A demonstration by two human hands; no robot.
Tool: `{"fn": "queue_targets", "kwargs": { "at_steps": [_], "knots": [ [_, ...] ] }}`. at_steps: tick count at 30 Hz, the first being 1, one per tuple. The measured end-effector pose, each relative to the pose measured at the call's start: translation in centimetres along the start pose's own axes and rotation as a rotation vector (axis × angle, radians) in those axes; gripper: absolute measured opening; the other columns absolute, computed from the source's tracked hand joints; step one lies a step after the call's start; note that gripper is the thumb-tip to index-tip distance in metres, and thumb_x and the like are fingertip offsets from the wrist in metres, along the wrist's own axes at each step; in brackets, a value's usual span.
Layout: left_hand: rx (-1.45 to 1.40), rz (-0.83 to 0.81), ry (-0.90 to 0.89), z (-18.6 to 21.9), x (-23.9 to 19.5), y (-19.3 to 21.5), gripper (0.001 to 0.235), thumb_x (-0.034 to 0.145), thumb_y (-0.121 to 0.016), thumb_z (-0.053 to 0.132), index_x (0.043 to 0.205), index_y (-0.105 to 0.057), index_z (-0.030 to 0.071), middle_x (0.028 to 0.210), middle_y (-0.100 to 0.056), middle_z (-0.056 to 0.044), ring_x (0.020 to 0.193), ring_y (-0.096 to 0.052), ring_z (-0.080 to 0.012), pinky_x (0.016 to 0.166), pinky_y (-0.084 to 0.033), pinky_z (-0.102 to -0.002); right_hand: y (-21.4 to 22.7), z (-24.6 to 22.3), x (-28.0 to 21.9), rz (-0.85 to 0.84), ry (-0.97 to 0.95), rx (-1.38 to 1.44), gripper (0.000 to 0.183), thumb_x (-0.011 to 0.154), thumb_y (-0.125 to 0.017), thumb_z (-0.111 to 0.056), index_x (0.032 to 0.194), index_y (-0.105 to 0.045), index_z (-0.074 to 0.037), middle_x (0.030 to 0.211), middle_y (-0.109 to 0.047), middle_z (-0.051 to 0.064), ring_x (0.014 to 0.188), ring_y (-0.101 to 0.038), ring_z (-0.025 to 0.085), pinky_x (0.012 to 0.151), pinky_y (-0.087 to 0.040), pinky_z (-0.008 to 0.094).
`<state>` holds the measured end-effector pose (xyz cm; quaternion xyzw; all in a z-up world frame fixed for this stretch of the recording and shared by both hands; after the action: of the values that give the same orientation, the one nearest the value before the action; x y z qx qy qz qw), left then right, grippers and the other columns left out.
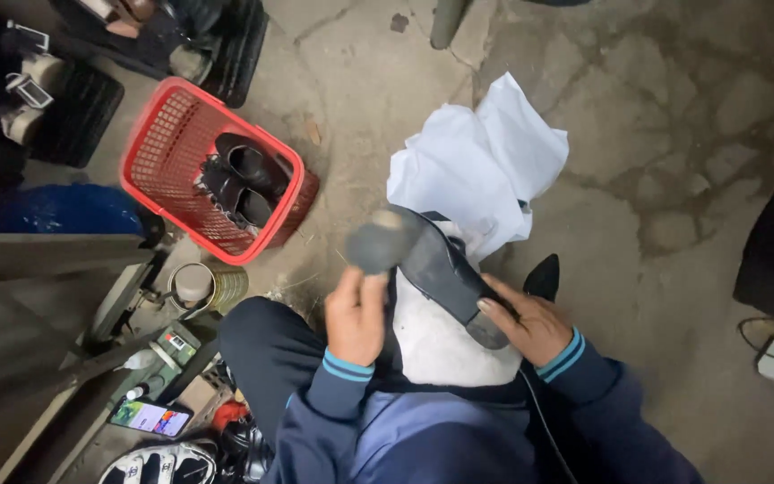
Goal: The person cleans a black shoe by first scrubbing the sole with a small brush and then brushing the upper leather with a larger yellow brush. The shoe is held in the left hand and worked on over a white cloth placed on the person's lap.
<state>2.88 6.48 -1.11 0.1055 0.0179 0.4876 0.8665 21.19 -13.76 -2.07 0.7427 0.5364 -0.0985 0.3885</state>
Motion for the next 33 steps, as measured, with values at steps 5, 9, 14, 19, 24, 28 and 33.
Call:
{"fn": "queue_targets", "kwargs": {
  "at_steps": [5, 9, 14, 19, 24, 28, 33],
  "knots": [
    [0.166, -0.157, 0.219, -5.7, -1.7, 0.0, 0.029, 0.103, -0.063, 0.026, 0.079, -0.065, 0.009, 0.062, -0.065, -0.014, 0.067, -0.059, -0.0148, 0.065, -0.053, -0.037, -1.3, 2.2, 0.8, 0.17, 0.06, 0.404, 0.061, 0.093, -0.073, -0.036, 0.146, -0.059, -0.011, 0.134, -0.066, 0.026, 0.128, -0.061, 0.039, 0.107, -0.05, 0.053],
    [0.12, -0.149, 0.23, -3.9, -1.9, 0.2, 0.031, 0.104, -0.06, 0.021, 0.077, -0.066, 0.009, 0.055, -0.063, -0.011, 0.058, -0.06, -0.0188, 0.059, -0.052, -0.033, -2.8, 5.2, 2.8, 0.194, 0.144, 0.665, 0.05, 0.089, -0.079, -0.025, 0.132, -0.07, -0.002, 0.099, -0.072, 0.014, 0.09, -0.063, 0.023, 0.083, -0.056, 0.041],
    [0.084, -0.119, 0.208, -0.7, -1.1, 1.7, 0.03, 0.104, -0.06, 0.021, 0.078, -0.069, 0.007, 0.052, -0.061, -0.011, 0.052, -0.053, -0.0199, 0.054, -0.049, -0.036, -0.8, -1.0, 1.7, 0.259, 0.429, 0.627, 0.032, 0.075, -0.091, -0.007, 0.097, -0.069, 0.0, 0.062, -0.065, 0.007, 0.062, -0.059, 0.014, 0.057, -0.044, 0.023],
    [0.052, -0.027, 0.087, 4.0, -1.3, 3.3, 0.021, 0.105, -0.053, 0.018, 0.107, -0.071, 0.008, 0.06, -0.058, -0.004, 0.056, -0.049, -0.0123, 0.056, -0.046, -0.031, 0.3, -5.0, 0.3, 0.375, 0.373, -0.082, 0.049, 0.075, -0.089, -0.036, 0.115, -0.072, -0.013, 0.084, -0.063, 0.012, 0.076, -0.066, 0.03, 0.068, -0.052, 0.041],
    [0.049, -0.01, 0.108, 5.5, -2.5, 3.6, 0.032, 0.105, -0.049, 0.027, 0.083, -0.063, 0.008, 0.064, -0.055, -0.002, 0.061, -0.048, -0.0119, 0.061, -0.041, -0.029, -2.2, -4.2, 0.7, 0.417, 0.57, -0.558, 0.048, 0.086, -0.078, -0.044, 0.123, -0.07, -0.014, 0.088, -0.074, 0.002, 0.095, -0.058, 0.028, 0.081, -0.045, 0.047],
    [0.05, -0.048, 0.032, 4.9, -3.1, 3.9, 0.032, 0.107, -0.047, 0.025, 0.118, -0.069, 0.006, 0.063, -0.055, -0.004, 0.055, -0.046, -0.0126, 0.055, -0.042, -0.03, -2.2, -4.4, -1.5, 0.56, 0.66, -0.661, 0.037, 0.09, -0.071, -0.037, 0.118, -0.07, -0.014, 0.095, -0.073, 0.007, 0.109, -0.061, 0.03, 0.109, -0.034, 0.068],
    [0.068, -0.079, 0.067, 4.9, -2.4, 3.8, 0.034, 0.107, -0.046, 0.029, 0.118, -0.07, 0.008, 0.066, -0.057, -0.003, 0.054, -0.044, -0.0113, 0.056, -0.04, -0.03, -3.2, -1.8, -1.7, 0.543, 0.625, -0.773, 0.033, 0.095, -0.069, -0.036, 0.124, -0.068, -0.019, 0.096, -0.07, 0.005, 0.126, -0.06, 0.031, 0.073, -0.061, 0.044]
  ]
}}
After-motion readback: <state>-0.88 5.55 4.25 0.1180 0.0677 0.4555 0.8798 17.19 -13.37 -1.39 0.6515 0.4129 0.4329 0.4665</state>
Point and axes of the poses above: each hand's wrist, its own x-axis towards the middle knuckle, its own y-axis out of the back of the hand, z = x × y, the point moved 2 cm from there along x, towards the middle knuckle
